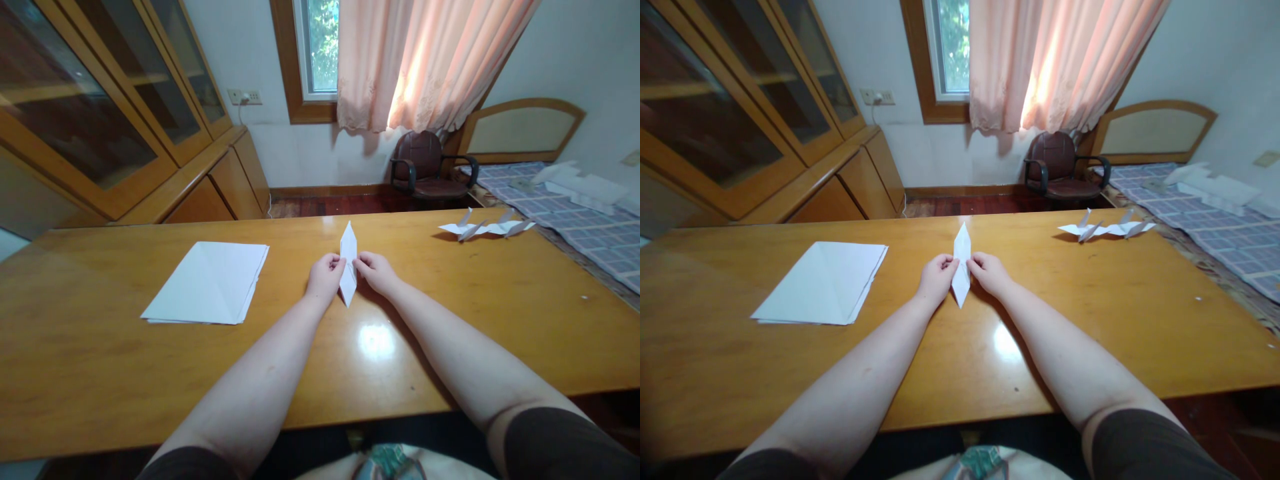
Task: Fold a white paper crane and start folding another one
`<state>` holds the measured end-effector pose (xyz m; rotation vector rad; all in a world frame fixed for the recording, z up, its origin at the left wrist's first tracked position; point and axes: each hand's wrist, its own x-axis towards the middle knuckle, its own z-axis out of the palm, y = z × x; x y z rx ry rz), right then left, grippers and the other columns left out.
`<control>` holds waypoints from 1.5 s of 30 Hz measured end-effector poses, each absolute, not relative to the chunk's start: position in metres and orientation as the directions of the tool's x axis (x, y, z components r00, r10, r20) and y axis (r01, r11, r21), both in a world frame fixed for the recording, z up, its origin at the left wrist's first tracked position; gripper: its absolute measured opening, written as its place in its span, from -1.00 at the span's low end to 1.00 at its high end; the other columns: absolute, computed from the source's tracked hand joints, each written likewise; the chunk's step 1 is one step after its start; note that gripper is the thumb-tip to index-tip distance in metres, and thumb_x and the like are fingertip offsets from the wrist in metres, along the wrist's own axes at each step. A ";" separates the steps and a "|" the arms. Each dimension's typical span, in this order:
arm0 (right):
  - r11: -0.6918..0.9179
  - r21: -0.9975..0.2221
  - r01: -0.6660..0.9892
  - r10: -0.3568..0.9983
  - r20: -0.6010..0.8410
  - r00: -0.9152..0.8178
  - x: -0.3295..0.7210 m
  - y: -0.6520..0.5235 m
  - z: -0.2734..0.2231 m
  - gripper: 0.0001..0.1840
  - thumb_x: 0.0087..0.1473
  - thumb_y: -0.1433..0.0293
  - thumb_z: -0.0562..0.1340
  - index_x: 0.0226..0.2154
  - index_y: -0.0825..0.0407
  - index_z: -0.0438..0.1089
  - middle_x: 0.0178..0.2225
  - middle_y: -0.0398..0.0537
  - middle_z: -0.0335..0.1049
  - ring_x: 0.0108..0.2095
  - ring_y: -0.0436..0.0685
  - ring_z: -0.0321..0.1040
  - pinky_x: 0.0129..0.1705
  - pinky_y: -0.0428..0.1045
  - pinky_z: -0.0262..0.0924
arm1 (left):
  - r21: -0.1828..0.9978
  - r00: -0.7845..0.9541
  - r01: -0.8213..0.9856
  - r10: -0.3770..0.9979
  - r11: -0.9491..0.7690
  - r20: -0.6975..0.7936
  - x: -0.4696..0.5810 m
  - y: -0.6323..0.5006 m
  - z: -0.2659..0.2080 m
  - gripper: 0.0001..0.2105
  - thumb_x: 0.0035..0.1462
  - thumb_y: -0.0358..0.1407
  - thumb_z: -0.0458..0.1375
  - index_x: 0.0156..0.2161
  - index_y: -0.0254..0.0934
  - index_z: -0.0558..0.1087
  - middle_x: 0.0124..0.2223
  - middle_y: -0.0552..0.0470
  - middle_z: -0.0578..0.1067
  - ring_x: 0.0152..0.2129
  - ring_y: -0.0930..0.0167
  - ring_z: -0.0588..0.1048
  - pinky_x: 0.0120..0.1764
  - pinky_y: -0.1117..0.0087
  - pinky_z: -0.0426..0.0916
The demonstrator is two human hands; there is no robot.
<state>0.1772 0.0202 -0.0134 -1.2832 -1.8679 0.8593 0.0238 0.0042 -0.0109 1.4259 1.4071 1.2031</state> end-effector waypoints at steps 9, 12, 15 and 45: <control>0.267 -0.827 0.495 0.957 0.165 -0.240 0.176 0.020 -0.015 -0.71 -0.04 0.19 0.16 -0.59 0.05 0.22 -0.63 -0.22 0.17 -0.57 -0.03 0.09 -0.52 -0.11 -0.06 | 0.952 -0.049 0.298 0.995 -0.064 0.082 0.024 0.004 -0.013 -0.89 -0.01 -0.28 0.15 -0.41 -0.27 0.48 -0.44 0.03 0.52 -0.50 0.42 0.46 -0.43 0.46 0.28; 0.299 -0.804 0.515 0.944 0.168 -0.284 0.175 0.017 -0.011 -0.70 -0.01 0.19 0.14 -0.60 0.05 0.22 -0.63 -0.23 0.15 -0.57 -0.04 0.08 -0.53 -0.11 -0.07 | 0.913 -0.084 0.405 0.992 -0.056 0.098 0.022 0.003 -0.013 -0.92 -0.04 -0.29 0.17 -0.43 -0.25 0.48 -0.44 0.03 0.53 -0.49 0.40 0.47 -0.41 0.45 0.28; 0.322 -0.780 0.537 0.935 0.172 -0.312 0.175 0.016 -0.009 -0.69 0.01 0.20 0.13 -0.60 0.05 0.21 -0.64 -0.23 0.15 -0.58 -0.05 0.07 -0.52 -0.11 -0.08 | 0.893 -0.089 0.446 0.990 -0.061 0.112 0.022 0.000 -0.010 -0.91 -0.03 -0.28 0.18 -0.42 -0.25 0.49 -0.44 0.01 0.54 -0.49 0.39 0.47 -0.40 0.44 0.27; 0.214 -0.939 0.270 0.977 0.209 -0.047 0.175 0.020 -0.014 -0.81 -0.10 0.30 0.21 -0.39 0.05 0.31 -0.54 -0.17 0.34 -0.54 0.00 0.25 -0.46 -0.08 0.14 | 0.976 0.101 -0.214 0.995 0.039 -0.018 0.028 0.012 -0.029 -0.76 -0.03 -0.21 0.21 -0.26 -0.31 0.55 -0.29 -0.04 0.57 -0.39 0.41 0.49 -0.22 0.36 0.37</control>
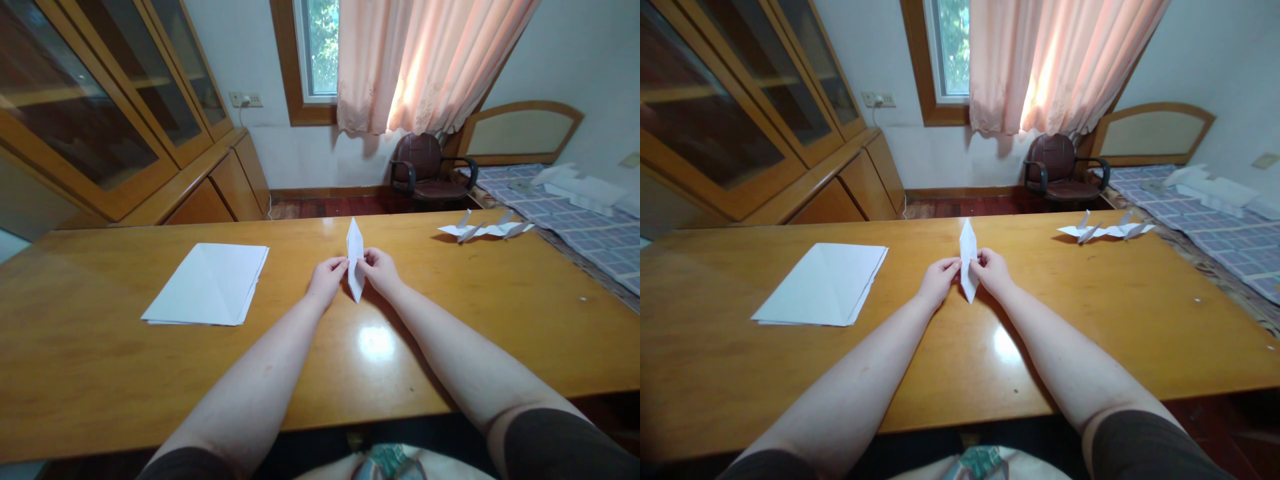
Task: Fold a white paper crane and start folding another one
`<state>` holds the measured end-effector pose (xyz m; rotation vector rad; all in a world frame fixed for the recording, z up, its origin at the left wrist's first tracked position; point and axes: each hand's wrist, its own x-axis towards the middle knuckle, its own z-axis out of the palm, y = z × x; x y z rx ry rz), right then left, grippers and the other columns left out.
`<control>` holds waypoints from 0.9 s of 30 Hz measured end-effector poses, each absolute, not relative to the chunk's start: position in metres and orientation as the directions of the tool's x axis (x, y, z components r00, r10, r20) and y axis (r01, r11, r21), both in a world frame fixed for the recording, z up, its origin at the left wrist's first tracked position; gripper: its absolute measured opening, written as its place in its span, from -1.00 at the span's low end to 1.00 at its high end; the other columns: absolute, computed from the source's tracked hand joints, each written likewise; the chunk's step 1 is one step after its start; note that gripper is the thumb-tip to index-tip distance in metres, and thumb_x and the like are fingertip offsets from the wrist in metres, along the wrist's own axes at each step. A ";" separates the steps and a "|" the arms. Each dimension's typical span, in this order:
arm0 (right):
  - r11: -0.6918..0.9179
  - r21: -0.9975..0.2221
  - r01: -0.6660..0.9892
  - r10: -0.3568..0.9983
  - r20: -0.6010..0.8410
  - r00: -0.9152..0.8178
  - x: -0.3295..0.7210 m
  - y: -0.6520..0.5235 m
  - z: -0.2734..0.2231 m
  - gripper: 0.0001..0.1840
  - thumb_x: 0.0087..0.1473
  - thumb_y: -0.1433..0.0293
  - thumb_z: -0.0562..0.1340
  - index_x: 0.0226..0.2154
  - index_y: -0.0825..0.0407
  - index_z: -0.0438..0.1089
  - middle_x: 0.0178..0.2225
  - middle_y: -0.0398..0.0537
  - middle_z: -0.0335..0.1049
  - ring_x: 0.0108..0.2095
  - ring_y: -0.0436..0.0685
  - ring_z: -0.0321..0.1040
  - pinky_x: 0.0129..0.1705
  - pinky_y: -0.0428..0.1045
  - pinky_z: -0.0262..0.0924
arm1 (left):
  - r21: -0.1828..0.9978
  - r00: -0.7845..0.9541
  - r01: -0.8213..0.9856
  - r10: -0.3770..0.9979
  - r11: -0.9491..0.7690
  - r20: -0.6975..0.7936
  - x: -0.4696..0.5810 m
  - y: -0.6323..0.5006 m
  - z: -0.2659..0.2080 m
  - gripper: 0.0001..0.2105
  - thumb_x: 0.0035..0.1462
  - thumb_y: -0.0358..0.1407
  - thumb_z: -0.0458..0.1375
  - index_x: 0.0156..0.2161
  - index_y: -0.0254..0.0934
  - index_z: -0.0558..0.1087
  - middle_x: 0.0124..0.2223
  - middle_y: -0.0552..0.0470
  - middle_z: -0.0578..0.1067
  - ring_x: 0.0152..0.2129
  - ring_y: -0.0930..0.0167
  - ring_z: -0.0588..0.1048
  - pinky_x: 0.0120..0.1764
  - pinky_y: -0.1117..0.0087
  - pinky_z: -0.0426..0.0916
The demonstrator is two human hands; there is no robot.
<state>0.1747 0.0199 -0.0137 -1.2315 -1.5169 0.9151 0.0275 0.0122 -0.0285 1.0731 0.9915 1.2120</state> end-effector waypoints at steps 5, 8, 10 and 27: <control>0.250 -0.945 0.213 0.966 0.257 0.005 0.173 0.018 -0.011 -0.65 -0.13 0.33 0.22 -0.23 0.00 0.19 -0.51 -0.23 0.32 -0.58 -0.03 0.22 -0.53 -0.11 0.11 | 0.973 0.087 -0.231 0.996 0.032 -0.012 0.029 0.013 -0.028 -0.77 -0.03 -0.23 0.19 -0.28 -0.31 0.55 -0.32 -0.02 0.57 -0.43 0.43 0.47 -0.26 0.38 0.37; 0.295 -0.918 0.263 0.955 0.285 -0.079 0.175 0.017 -0.011 -0.87 -0.09 0.35 0.18 -0.39 0.01 0.27 -0.54 -0.20 0.29 -0.60 -0.04 0.18 -0.56 -0.11 0.07 | 0.973 0.065 -0.228 0.998 0.034 -0.020 0.029 0.013 -0.026 -0.78 -0.03 -0.25 0.19 -0.28 -0.31 0.55 -0.36 -0.01 0.56 -0.41 0.42 0.47 -0.25 0.38 0.36; 0.299 -0.915 0.271 0.953 0.274 -0.127 0.177 0.017 -0.013 -0.90 -0.07 0.36 0.15 -0.43 0.03 0.32 -0.58 -0.19 0.28 -0.61 -0.02 0.18 -0.56 -0.10 0.07 | 0.975 0.042 -0.221 0.999 0.033 -0.024 0.029 0.012 -0.025 -0.78 -0.03 -0.25 0.18 -0.28 -0.31 0.55 -0.38 0.00 0.56 -0.40 0.41 0.48 -0.24 0.37 0.36; 0.237 -0.931 0.279 0.965 0.191 -0.182 0.175 0.020 -0.015 -0.61 -0.20 0.12 0.34 -0.41 0.01 0.26 -0.53 -0.18 0.31 -0.55 0.00 0.21 -0.53 -0.09 0.09 | 0.996 0.023 -0.053 0.997 -0.077 0.079 0.025 0.008 -0.019 -0.79 -0.02 -0.26 0.19 -0.27 -0.30 0.56 -0.23 -0.08 0.58 -0.24 0.31 0.50 -0.08 0.25 0.32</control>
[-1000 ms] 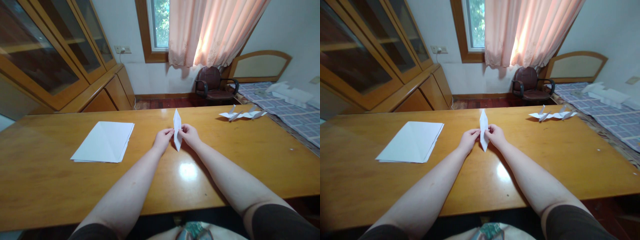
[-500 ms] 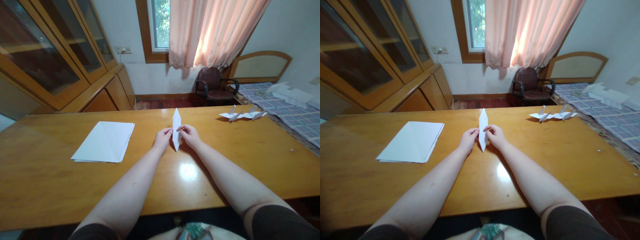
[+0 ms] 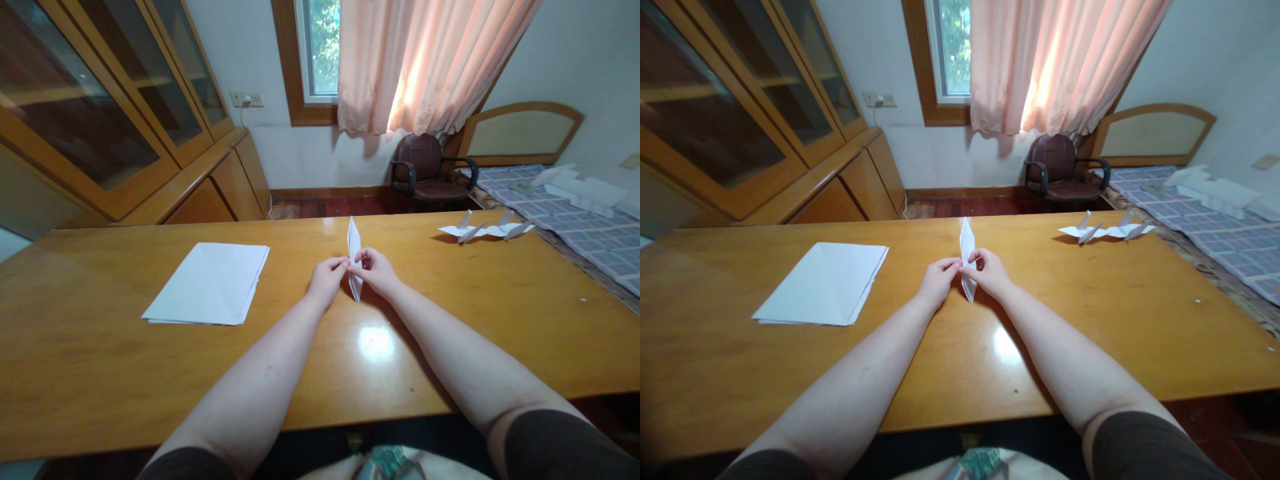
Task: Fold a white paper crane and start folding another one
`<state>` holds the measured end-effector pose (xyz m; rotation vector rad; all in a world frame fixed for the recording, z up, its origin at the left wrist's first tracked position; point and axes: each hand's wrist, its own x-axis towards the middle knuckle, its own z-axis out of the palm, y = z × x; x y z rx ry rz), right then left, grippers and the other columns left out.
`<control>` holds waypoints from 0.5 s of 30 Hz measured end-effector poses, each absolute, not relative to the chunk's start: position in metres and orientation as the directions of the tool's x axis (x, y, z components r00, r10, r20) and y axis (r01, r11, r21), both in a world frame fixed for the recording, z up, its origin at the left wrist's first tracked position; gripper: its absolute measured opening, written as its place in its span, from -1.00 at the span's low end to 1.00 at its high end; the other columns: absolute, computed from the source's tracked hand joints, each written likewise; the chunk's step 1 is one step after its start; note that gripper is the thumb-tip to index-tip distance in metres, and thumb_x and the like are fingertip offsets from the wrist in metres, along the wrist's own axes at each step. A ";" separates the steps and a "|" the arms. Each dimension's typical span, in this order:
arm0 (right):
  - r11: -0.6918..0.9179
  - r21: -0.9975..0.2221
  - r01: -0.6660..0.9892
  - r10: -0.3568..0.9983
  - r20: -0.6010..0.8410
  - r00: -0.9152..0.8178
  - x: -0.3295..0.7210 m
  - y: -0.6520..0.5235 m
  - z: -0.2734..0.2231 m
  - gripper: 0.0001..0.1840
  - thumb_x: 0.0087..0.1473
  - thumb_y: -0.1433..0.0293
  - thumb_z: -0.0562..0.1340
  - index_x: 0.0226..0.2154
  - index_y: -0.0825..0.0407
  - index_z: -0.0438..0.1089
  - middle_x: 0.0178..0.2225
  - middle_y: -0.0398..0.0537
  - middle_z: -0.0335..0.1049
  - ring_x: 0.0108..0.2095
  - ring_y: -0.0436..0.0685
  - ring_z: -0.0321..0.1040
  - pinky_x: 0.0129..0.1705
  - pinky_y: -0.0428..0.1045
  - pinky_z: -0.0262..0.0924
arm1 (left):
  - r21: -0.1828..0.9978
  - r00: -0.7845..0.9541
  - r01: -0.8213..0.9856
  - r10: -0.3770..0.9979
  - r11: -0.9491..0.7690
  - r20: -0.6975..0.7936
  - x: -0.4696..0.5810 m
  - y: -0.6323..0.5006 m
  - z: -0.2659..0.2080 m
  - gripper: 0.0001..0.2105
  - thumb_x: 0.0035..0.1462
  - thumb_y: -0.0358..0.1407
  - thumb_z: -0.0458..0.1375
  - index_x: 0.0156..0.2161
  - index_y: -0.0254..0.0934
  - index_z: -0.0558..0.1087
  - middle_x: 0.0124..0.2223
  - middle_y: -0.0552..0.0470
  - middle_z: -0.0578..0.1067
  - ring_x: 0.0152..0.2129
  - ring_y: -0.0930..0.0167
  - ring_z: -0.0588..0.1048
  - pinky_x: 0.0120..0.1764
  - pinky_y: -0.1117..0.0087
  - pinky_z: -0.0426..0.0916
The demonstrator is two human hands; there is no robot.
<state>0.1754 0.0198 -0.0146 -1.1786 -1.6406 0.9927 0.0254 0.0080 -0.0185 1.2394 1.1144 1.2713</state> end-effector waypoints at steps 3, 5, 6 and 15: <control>0.259 -0.918 0.301 0.962 0.215 -0.170 0.175 0.019 -0.014 -0.67 -0.15 0.15 0.30 -0.41 0.01 0.26 -0.53 -0.18 0.30 -0.55 0.00 0.20 -0.53 -0.09 0.09 | 0.994 0.036 -0.035 0.994 -0.102 0.104 0.026 0.008 -0.017 -0.81 0.00 -0.27 0.17 -0.28 -0.29 0.55 -0.24 -0.05 0.57 -0.25 0.33 0.49 -0.10 0.29 0.32; 0.272 -0.911 0.311 0.958 0.227 -0.175 0.175 0.019 -0.013 -0.71 -0.12 0.19 0.28 -0.40 0.01 0.25 -0.53 -0.18 0.29 -0.55 0.00 0.20 -0.51 -0.08 0.09 | 0.993 0.034 -0.008 0.993 -0.116 0.116 0.026 0.007 -0.016 -0.82 0.01 -0.27 0.16 -0.29 -0.29 0.54 -0.26 -0.03 0.57 -0.27 0.35 0.49 -0.12 0.32 0.32; 0.277 -0.907 0.318 0.957 0.230 -0.177 0.175 0.019 -0.014 -0.73 -0.11 0.20 0.27 -0.40 0.01 0.25 -0.53 -0.18 0.28 -0.55 0.00 0.20 -0.51 -0.08 0.09 | 0.991 0.032 0.015 0.991 -0.130 0.130 0.026 0.006 -0.015 -0.83 0.02 -0.27 0.15 -0.30 -0.29 0.53 -0.27 -0.02 0.56 -0.29 0.37 0.49 -0.13 0.34 0.32; 0.268 -0.880 0.392 0.961 0.216 -0.174 0.175 0.021 -0.017 -0.67 -0.19 0.21 0.31 -0.39 0.02 0.25 -0.53 -0.20 0.29 -0.53 -0.01 0.18 -0.49 -0.09 0.07 | 0.991 0.036 -0.018 0.991 -0.130 0.131 0.030 0.009 -0.018 -0.85 0.02 -0.41 0.12 -0.25 -0.30 0.43 -0.25 -0.02 0.53 -0.31 0.41 0.50 -0.15 0.35 0.35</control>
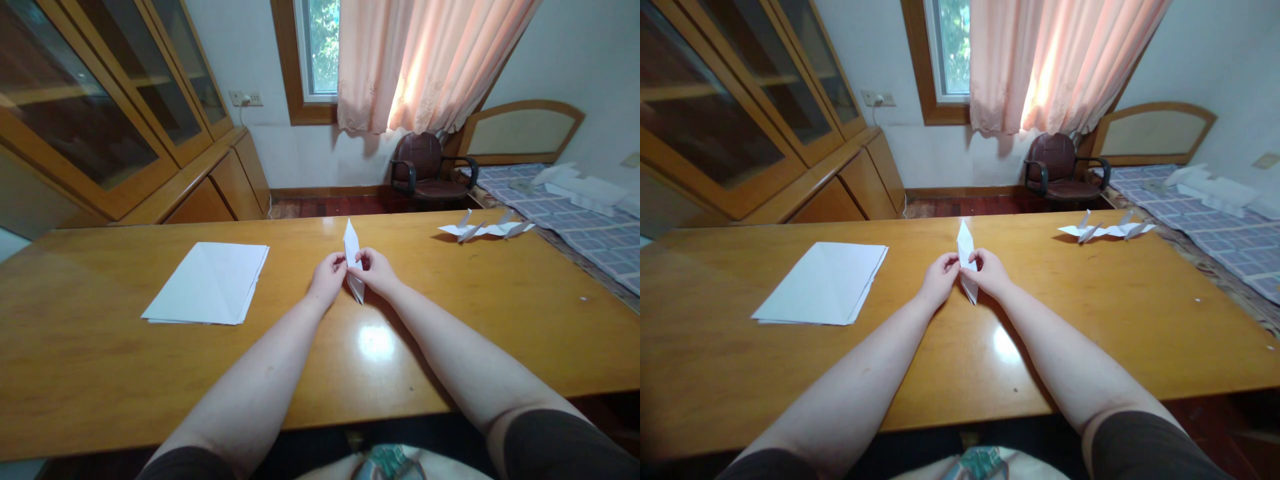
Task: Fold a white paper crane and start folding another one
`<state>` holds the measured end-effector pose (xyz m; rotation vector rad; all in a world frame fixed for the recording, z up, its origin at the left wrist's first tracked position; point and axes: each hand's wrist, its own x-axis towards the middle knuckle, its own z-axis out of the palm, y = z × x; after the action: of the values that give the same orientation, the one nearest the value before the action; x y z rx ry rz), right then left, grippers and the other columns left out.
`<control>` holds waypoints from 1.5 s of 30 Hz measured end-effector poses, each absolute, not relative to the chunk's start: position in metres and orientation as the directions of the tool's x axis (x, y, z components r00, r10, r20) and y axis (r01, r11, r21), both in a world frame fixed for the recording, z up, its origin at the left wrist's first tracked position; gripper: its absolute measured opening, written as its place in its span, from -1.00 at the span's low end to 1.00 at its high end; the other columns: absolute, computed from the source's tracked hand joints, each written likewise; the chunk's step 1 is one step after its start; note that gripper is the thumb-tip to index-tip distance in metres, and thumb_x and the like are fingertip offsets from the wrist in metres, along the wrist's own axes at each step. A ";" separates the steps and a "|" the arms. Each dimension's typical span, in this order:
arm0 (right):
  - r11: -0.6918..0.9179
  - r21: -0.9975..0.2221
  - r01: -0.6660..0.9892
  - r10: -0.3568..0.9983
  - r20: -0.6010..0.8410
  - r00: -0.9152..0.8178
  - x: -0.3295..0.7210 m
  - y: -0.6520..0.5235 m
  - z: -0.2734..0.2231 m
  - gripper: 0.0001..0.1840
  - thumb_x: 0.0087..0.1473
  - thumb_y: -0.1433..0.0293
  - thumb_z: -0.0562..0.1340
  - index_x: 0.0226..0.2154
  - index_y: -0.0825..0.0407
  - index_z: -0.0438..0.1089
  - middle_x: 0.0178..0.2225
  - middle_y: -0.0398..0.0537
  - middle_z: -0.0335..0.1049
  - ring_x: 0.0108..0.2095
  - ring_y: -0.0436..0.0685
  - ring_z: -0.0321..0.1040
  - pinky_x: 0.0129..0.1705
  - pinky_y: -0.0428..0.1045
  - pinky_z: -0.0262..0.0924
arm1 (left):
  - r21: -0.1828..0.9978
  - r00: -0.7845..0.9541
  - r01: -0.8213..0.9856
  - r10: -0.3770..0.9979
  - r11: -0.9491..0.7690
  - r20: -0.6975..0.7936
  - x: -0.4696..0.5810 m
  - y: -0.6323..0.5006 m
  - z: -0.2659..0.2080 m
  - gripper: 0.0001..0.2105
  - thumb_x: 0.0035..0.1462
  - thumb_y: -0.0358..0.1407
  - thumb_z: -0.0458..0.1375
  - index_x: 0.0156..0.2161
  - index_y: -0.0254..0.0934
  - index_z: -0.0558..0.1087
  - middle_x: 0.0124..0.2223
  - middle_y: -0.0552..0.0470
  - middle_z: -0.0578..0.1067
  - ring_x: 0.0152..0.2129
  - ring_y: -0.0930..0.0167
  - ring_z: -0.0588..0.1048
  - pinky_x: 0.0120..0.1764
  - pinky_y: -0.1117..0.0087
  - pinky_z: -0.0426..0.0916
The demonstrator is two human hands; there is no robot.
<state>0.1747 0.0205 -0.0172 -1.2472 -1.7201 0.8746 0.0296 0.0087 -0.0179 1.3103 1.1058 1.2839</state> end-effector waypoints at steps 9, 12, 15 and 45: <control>0.262 -0.944 0.200 0.955 0.224 -0.194 0.175 0.025 -0.025 -0.78 -0.05 0.22 0.18 -0.49 0.03 0.27 -0.53 -0.20 0.26 -0.50 0.00 0.19 -0.41 -0.08 0.11 | 0.985 0.026 -0.161 0.998 -0.057 0.062 0.031 0.011 -0.021 -0.80 -0.07 -0.43 0.19 -0.26 -0.33 0.38 -0.27 -0.03 0.51 -0.33 0.44 0.48 -0.20 0.39 0.37; 0.228 -0.959 0.169 0.964 0.197 -0.180 0.174 0.025 -0.025 -0.78 -0.11 0.23 0.24 -0.45 0.03 0.30 -0.53 -0.21 0.26 -0.51 -0.02 0.18 -0.45 -0.09 0.10 | 0.981 0.021 -0.194 0.999 -0.019 0.024 0.031 0.013 -0.023 -0.79 -0.08 -0.43 0.20 -0.25 -0.33 0.38 -0.27 -0.04 0.52 -0.33 0.43 0.49 -0.22 0.40 0.37; 0.177 -0.975 0.135 0.974 0.153 -0.169 0.173 0.023 -0.020 -0.76 -0.15 0.22 0.27 -0.46 0.03 0.30 -0.54 -0.20 0.27 -0.54 -0.02 0.20 -0.47 -0.09 0.13 | 0.971 0.025 -0.239 1.000 0.022 -0.016 0.032 0.012 -0.023 -0.77 -0.09 -0.41 0.21 -0.24 -0.33 0.37 -0.26 -0.04 0.53 -0.31 0.42 0.49 -0.22 0.39 0.37; 0.129 -0.981 0.144 0.984 0.109 -0.139 0.177 0.022 -0.010 -0.68 -0.09 0.14 0.24 -0.60 0.05 0.31 -0.60 -0.19 0.28 -0.54 -0.01 0.20 -0.45 -0.08 0.13 | 0.994 -0.027 -0.109 0.999 0.018 -0.021 0.026 0.009 -0.018 -0.77 -0.14 -0.18 0.28 -0.42 -0.33 0.49 -0.44 0.01 0.53 -0.49 0.41 0.46 -0.36 0.39 0.34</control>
<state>0.1767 0.0224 -0.0095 -1.1644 -1.4740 1.1372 0.0260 0.0087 -0.0182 1.1012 1.1570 1.2651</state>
